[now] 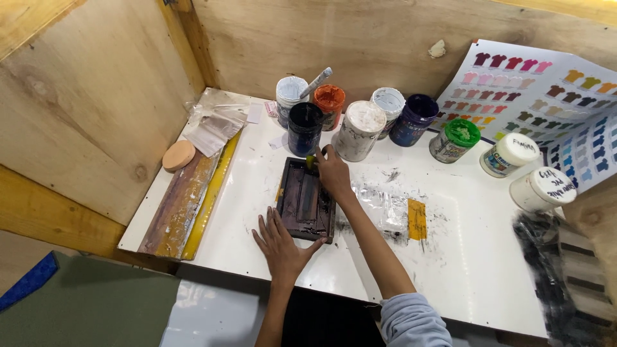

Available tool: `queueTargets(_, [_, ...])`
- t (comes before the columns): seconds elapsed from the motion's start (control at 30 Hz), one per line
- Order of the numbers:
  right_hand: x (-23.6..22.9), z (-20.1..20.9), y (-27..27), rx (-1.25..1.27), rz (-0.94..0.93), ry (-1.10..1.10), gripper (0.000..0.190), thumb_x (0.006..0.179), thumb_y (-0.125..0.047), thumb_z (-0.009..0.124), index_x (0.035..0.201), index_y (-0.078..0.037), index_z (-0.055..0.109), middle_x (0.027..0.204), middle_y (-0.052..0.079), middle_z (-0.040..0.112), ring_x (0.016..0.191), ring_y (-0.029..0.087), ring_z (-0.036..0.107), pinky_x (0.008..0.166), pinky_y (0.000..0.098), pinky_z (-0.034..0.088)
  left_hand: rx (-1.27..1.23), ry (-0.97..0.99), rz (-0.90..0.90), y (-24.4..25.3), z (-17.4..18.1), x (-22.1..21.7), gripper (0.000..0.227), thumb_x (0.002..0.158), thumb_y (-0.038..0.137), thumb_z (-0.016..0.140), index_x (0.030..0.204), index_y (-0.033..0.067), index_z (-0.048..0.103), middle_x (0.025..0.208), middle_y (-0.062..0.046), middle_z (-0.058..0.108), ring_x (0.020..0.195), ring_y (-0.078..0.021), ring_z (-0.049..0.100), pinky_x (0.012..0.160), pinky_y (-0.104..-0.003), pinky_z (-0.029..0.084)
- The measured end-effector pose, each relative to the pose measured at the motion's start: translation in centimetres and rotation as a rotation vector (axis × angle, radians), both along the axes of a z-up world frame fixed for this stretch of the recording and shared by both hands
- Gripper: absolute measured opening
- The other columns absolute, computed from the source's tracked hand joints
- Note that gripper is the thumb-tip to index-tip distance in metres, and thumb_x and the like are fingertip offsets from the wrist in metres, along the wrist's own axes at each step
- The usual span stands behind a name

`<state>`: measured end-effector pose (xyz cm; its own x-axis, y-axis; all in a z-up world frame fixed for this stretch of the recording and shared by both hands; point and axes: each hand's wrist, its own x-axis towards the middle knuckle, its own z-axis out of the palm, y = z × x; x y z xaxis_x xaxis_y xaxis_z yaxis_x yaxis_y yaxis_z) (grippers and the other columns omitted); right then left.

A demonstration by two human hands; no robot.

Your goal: The person prepares a screen printing setup by moving a plastic-wrapped screen aside, then scoops black ink from a container into a tray using a spatula. They spread the ink evenly across the tray and use a squeegee to pull the ink through the screen onto the surface below.

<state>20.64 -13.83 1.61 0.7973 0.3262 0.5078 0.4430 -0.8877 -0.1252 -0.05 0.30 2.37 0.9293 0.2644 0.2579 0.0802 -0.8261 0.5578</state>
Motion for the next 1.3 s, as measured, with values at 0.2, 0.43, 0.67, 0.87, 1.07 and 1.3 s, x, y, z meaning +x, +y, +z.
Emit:
queueTargets(0.2, [-1.0,-1.3,-2.6,0.285,-0.073,-0.075,0.045,0.097,-0.023,0.068,0.141,-0.014,0.063,0.113,0.013,0.059,0.08,0.036,0.072,0.068,0.0472,0.062,-0.023,0.007,-0.025,0.1,-0.2,-0.1,0.14,0.058,0.078,0.081,0.156,-0.0027,0.024,0.156,-0.025,0.034,0.147,-0.0482,0.025,0.116,-0.068,0.013])
queueTargets(0.43, [-6.1,-6.0,-13.0,0.313,-0.152,-0.179,0.041,0.097,-0.014,0.068,0.138,-0.014,0.068,0.112,0.015,0.06,0.075,0.035,0.071,0.068,0.0445,0.06,-0.079,0.011,-0.068,0.8,-0.8,-0.1,0.139,0.063,0.075,0.081,0.157,-0.0061,0.019,0.154,-0.028,0.035,0.147,-0.0464,0.027,0.116,-0.07,0.012])
queueTargets(0.67, [-10.4,-4.3,-17.3,0.177,-0.509,0.081,0.051,0.103,-0.022,0.061,0.152,-0.014,0.052,0.121,0.018,0.053,0.092,0.04,0.071,0.069,0.0525,0.063,-0.237,-0.032,-0.062,1.4,-3.8,0.4,0.098,0.065,0.056,0.091,0.138,0.0081,0.046,0.147,-0.02,0.046,0.144,-0.0374,0.038,0.119,-0.068,0.007])
queueTargets(0.87, [-10.5,-4.3,-17.1,0.128,-0.556,0.14,0.052,0.103,-0.024,0.061,0.154,-0.019,0.05,0.121,0.015,0.054,0.091,0.039,0.073,0.068,0.0532,0.063,-0.282,-0.029,-0.057,1.8,-4.1,0.4,0.065,0.069,0.047,0.091,0.112,0.0113,0.058,0.146,-0.019,0.05,0.141,-0.0354,0.044,0.12,-0.068,0.006])
queueTargets(1.07, [-10.0,-5.5,-17.6,0.114,-0.558,0.147,0.049,0.102,-0.027,0.062,0.15,-0.023,0.054,0.121,0.013,0.054,0.092,0.037,0.073,0.069,0.0538,0.063,-0.258,-0.03,-0.038,1.7,-3.8,0.3,0.062,0.069,0.051,0.089,0.106,0.0087,0.061,0.143,-0.021,0.053,0.139,-0.0357,0.047,0.121,-0.067,0.009])
queueTargets(1.3, [-9.7,-6.1,-18.0,0.148,-0.553,0.18,0.049,0.1,-0.022,0.064,0.148,-0.025,0.056,0.123,0.013,0.053,0.096,0.039,0.072,0.071,0.0554,0.063,-0.222,-0.045,-0.036,1.7,-4.4,0.4,0.063,0.069,0.051,0.089,0.106,0.0054,0.066,0.146,-0.021,0.051,0.138,-0.0358,0.049,0.122,-0.066,0.012])
